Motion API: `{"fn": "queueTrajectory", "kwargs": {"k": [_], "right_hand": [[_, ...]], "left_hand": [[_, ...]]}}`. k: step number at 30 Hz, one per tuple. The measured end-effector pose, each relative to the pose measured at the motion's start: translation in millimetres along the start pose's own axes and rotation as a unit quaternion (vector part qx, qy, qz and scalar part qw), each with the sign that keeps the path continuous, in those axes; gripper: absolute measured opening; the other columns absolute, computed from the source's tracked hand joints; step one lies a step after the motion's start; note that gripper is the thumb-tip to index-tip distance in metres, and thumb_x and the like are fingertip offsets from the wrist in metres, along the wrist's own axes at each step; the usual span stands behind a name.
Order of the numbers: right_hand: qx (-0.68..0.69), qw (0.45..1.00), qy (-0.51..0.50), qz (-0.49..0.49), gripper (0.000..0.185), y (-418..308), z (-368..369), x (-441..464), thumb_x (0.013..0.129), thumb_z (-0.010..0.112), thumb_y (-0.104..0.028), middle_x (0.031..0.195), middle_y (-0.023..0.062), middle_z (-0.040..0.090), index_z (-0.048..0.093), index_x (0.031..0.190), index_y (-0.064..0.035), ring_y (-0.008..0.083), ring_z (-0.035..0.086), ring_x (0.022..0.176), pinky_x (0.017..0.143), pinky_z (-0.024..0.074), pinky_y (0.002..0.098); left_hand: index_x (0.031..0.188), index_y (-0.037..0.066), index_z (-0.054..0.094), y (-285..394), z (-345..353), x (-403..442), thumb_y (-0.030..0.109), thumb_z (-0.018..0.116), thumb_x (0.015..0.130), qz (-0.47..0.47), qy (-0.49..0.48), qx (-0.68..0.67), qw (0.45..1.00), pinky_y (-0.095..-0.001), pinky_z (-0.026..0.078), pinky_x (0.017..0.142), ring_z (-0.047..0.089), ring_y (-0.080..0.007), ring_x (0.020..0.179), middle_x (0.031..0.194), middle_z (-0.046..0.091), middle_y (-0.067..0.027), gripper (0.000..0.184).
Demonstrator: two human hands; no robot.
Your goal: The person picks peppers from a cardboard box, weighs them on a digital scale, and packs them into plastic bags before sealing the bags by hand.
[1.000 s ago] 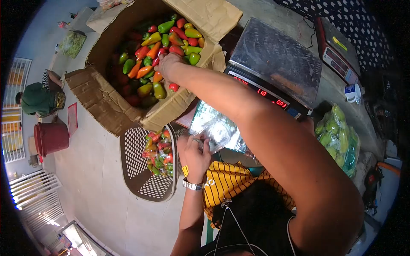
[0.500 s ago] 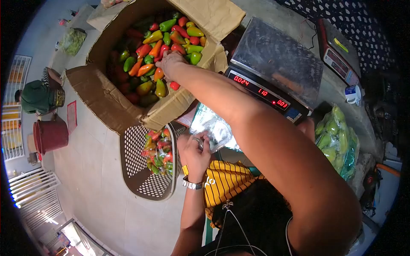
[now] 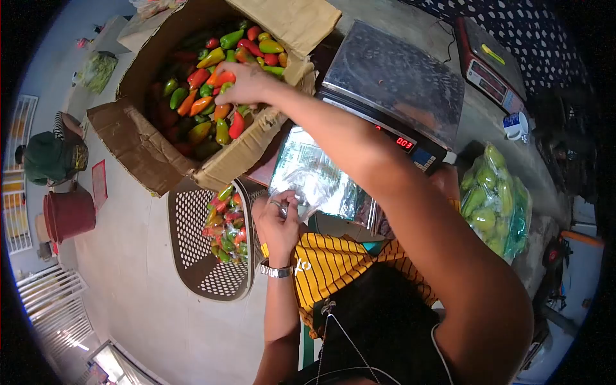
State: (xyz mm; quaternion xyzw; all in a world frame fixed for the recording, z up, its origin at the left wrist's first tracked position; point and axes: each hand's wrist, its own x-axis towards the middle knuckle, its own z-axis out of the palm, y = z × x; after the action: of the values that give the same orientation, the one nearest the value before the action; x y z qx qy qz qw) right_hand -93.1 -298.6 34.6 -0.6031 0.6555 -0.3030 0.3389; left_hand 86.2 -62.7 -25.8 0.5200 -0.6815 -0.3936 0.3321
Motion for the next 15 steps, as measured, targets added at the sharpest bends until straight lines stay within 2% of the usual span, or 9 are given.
{"fn": "queueTrajectory", "kwargs": {"k": [1,4,6,7,8,10,12,14,15], "right_hand": [[0.061,0.998,-0.002,-0.011,0.073,-7,-13,-7,0.069,0.086,-0.042,0.124,0.0186,0.066,0.060,0.134,-0.0217,0.0307,0.066,0.112,0.102,0.0517,0.0414],[0.028,0.963,0.108,-0.245,0.071,-17,-53,-44,0.070,0.086,-0.034,0.127,0.0121,0.067,0.060,0.135,-0.0208,0.0315,0.066,0.113,0.101,0.0517,0.0407],[-0.013,0.962,0.142,-0.232,0.069,-25,-102,-100,0.070,0.085,-0.028,0.126,0.0127,0.067,0.061,0.134,-0.0194,0.0327,0.064,0.116,0.102,0.0506,0.0407],[-0.096,0.951,0.188,-0.228,0.069,-16,-128,-123,0.070,0.084,-0.026,0.126,0.0132,0.066,0.061,0.135,-0.0196,0.0328,0.064,0.116,0.102,0.0510,0.0408],[-0.178,0.931,0.230,-0.222,0.070,-2,-153,-146,0.070,0.083,-0.023,0.125,0.0138,0.066,0.060,0.135,-0.0199,0.0330,0.064,0.116,0.101,0.0513,0.0409],[-0.215,0.946,0.229,-0.086,0.070,42,-197,-184,0.070,0.080,-0.020,0.126,0.0141,0.063,0.059,0.137,-0.0210,0.0336,0.064,0.115,0.101,0.0515,0.0414],[-0.322,0.931,0.170,0.003,0.072,97,-227,-200,0.070,0.082,-0.030,0.123,0.0144,0.059,0.058,0.138,-0.0257,0.0375,0.062,0.116,0.101,0.0513,0.0448],[-0.327,0.939,0.106,0.033,0.074,116,-235,-218,0.071,0.081,-0.031,0.126,0.0148,0.056,0.056,0.140,-0.0273,0.0380,0.061,0.117,0.102,0.0507,0.0451],[-0.328,0.941,0.073,0.046,0.074,120,-237,-222,0.072,0.080,-0.031,0.128,0.0151,0.055,0.055,0.141,-0.0281,0.0383,0.060,0.118,0.103,0.0504,0.0453]], "left_hand": [[0.103,0.005,0.075,0,-1,-2,0.007,0.074,0.089,-0.004,-0.002,-0.008,1.000,-0.0341,0.048,0.073,0.059,-0.0222,0.080,0.085,0.058,-0.0083,0.015],[0.103,0.006,0.076,-1,1,-4,0.007,0.074,0.090,-0.045,-0.004,-0.009,0.999,-0.0333,0.047,0.073,0.058,-0.0219,0.080,0.086,0.059,-0.0080,0.014],[0.103,0.005,0.075,1,-2,-2,0.007,0.073,0.090,-0.023,-0.010,0.050,0.998,-0.0299,0.048,0.069,0.062,-0.0170,0.078,0.088,0.067,-0.0075,0.013],[0.103,0.005,0.075,1,-5,-2,0.007,0.073,0.091,-0.013,-0.013,0.079,0.997,-0.0282,0.049,0.067,0.064,-0.0146,0.077,0.089,0.070,-0.0073,0.012],[0.102,0.005,0.076,0,-5,-2,0.008,0.074,0.090,-0.002,-0.004,0.075,0.997,-0.0291,0.049,0.067,0.063,-0.0158,0.076,0.088,0.070,-0.0075,0.012],[0.101,0.007,0.077,-6,-5,-3,0.010,0.075,0.089,0.018,0.013,0.070,0.997,-0.0310,0.048,0.066,0.062,-0.0180,0.074,0.084,0.068,-0.0081,0.012],[0.100,0.009,0.077,-14,-5,-3,0.010,0.076,0.086,0.043,0.016,0.114,0.992,-0.0348,0.047,0.067,0.060,-0.0230,0.073,0.079,0.063,-0.0092,0.014],[0.100,0.009,0.078,-10,-4,-1,0.010,0.076,0.085,0.043,0.006,0.121,0.992,-0.0359,0.047,0.067,0.059,-0.0247,0.074,0.078,0.062,-0.0097,0.015],[0.100,0.008,0.077,-7,-4,0,0.010,0.076,0.087,0.043,-0.003,0.118,0.992,-0.0350,0.046,0.067,0.058,-0.0225,0.073,0.079,0.063,-0.0090,0.014]]}}
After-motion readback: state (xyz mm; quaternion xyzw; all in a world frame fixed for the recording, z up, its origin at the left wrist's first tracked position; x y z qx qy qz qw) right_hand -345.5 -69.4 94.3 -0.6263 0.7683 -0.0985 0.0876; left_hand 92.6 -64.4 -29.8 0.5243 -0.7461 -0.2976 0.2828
